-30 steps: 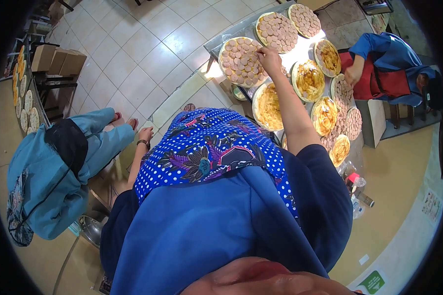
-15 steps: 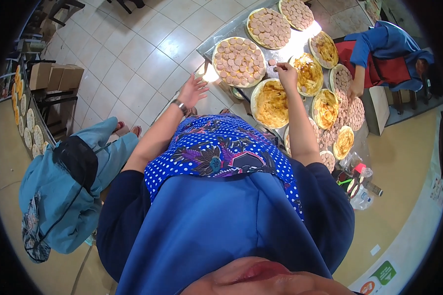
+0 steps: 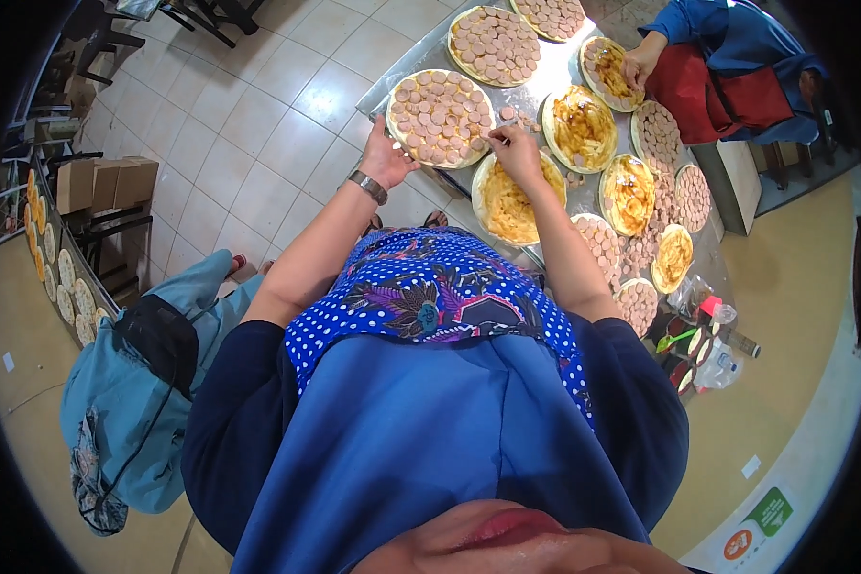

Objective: The recorder and others are assembling mini pizzas or snacks by placing sliced sausage and other toppings on dough bases.

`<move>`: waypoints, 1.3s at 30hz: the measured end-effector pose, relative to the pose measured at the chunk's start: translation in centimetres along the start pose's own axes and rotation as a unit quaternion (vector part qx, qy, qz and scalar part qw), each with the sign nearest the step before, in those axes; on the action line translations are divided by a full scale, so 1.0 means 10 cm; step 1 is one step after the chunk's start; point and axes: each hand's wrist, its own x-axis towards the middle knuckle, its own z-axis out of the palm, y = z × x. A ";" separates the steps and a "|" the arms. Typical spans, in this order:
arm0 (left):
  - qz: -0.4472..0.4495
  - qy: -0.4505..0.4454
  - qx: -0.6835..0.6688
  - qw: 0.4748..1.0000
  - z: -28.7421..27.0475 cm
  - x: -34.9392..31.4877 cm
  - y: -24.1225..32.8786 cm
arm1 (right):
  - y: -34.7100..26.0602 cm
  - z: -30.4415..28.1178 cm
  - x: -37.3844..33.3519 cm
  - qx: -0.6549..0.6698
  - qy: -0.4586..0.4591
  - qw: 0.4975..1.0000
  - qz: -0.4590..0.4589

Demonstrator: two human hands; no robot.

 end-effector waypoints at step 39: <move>0.078 0.337 0.576 0.740 -4.01 -0.71 -1.06 | 0.94 -0.33 0.61 -0.134 0.045 0.990 0.025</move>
